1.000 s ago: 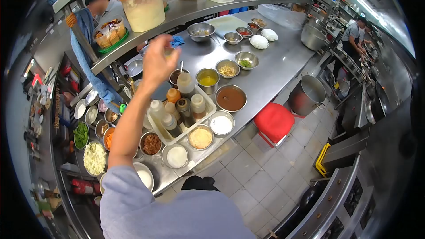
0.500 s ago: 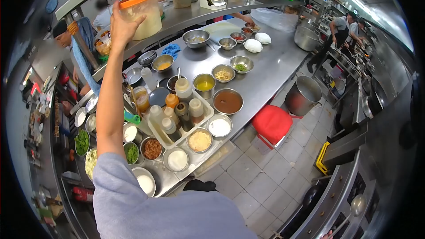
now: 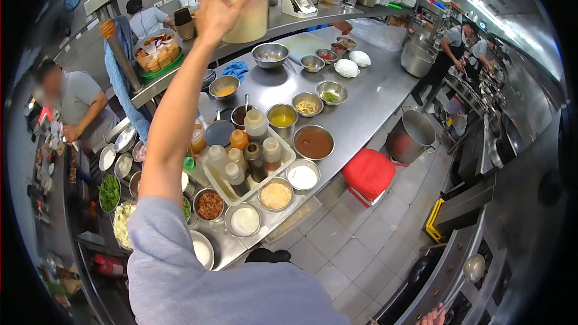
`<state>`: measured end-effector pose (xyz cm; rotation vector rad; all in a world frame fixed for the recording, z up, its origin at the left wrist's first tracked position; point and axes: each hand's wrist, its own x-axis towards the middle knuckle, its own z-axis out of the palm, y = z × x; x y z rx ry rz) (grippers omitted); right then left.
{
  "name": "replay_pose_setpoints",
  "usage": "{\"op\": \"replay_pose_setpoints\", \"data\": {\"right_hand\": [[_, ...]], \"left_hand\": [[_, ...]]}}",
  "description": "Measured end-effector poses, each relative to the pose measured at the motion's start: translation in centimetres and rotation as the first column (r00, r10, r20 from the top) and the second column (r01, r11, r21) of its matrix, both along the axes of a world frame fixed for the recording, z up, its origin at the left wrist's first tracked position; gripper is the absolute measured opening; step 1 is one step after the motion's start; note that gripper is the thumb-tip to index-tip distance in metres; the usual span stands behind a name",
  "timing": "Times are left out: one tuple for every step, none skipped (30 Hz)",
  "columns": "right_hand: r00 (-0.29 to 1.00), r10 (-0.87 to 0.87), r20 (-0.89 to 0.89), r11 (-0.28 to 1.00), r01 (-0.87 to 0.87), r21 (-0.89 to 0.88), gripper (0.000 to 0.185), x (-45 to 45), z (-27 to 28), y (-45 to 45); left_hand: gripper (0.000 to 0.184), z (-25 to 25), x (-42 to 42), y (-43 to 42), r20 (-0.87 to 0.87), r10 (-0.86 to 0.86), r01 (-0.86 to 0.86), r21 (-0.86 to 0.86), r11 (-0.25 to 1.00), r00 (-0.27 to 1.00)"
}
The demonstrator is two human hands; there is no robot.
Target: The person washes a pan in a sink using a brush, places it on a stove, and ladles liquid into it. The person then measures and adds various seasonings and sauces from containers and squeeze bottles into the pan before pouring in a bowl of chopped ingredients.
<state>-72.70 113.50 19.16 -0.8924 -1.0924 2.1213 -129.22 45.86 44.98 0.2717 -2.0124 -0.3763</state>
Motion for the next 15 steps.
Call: {"op": "replay_pose_setpoints", "data": {"right_hand": [[0.969,-0.177,0.175,0.984,0.168,0.063,0.042,-0.7,0.2,-0.8],[0.996,0.029,0.085,0.998,-0.034,0.061,0.046,0.2,-0.8,0.3],[0.996,0.025,0.082,0.997,-0.031,0.067,0.046,0.6,-2.0,1.3],[0.996,0.074,0.048,0.997,-0.076,0.034,0.045,0.5,-2.5,1.5],[0.993,0.120,0.013,0.993,-0.120,0.004,0.044,0.4,-2.9,1.5],[0.925,0.278,-0.259,0.948,-0.307,-0.082,0.044,-0.6,-2.5,0.6],[0.927,0.271,-0.259,0.951,-0.299,-0.078,0.044,-1.7,-1.3,-1.3],[0.989,0.117,-0.091,0.989,-0.124,-0.075,0.044,-2.9,-0.1,-3.8],[0.996,-0.050,0.076,0.998,0.054,-0.045,0.043,-3.3,0.5,-5.1],[0.987,0.144,-0.076,0.984,-0.151,-0.095,0.040,-2.8,-0.3,-4.7],[0.988,0.135,-0.073,0.985,-0.142,-0.096,0.040,-2.3,-1.1,-4.5],[0.973,0.194,-0.124,0.970,-0.209,-0.121,0.038,-2.0,-1.4,-4.8],[0.953,0.248,-0.176,0.951,-0.274,-0.144,0.036,-1.6,-1.7,-5.3],[0.968,0.157,-0.197,0.960,-0.196,-0.198,0.035,-2.0,-1.3,-6.5],[0.972,0.132,-0.192,0.963,-0.172,-0.209,0.035,-2.3,-1.1,-7.4]], "left_hand": [[0.076,0.0,-1.3,0.4,0.004,-0.032,0.032,-0.001,1.000,0.999],[0.076,0.0,-2.4,0.8,0.008,-0.065,0.065,0.000,0.998,0.998],[0.076,0.0,-3.4,1.1,0.005,-0.068,0.068,0.005,0.998,0.998],[0.076,0.1,-4.4,1.5,-0.015,-0.095,0.095,-0.003,0.995,0.995],[0.076,0.1,-5.4,1.8,-0.034,-0.123,0.123,-0.011,0.992,0.992],[0.075,-0.1,-7.0,1.7,-0.020,-0.101,0.102,0.018,0.995,0.995],[0.075,0.2,-7.8,1.8,-0.021,-0.109,0.110,0.022,0.994,0.994],[0.076,0.5,-8.2,2.0,0.013,-0.084,0.083,0.038,0.996,0.996],[0.077,0.6,-8.6,2.2,0.050,-0.059,0.056,0.051,0.997,0.997],[0.077,0.8,-8.1,2.5,0.053,-0.068,0.065,0.051,0.997,0.996],[0.088,1.1,-7.3,2.3,0.075,-0.149,0.141,0.099,0.985,0.986],[0.098,1.4,-6.6,2.0,0.095,-0.230,0.215,0.150,0.965,0.968],[0.098,1.9,-6.4,0.7,0.102,-0.241,0.224,0.151,0.963,0.965],[0.091,2.4,-6.3,-1.5,0.148,-0.115,0.108,0.051,0.993,0.982],[0.083,3.0,-6.4,-3.8,0.180,0.010,0.000,-0.059,0.998,0.984]]}}
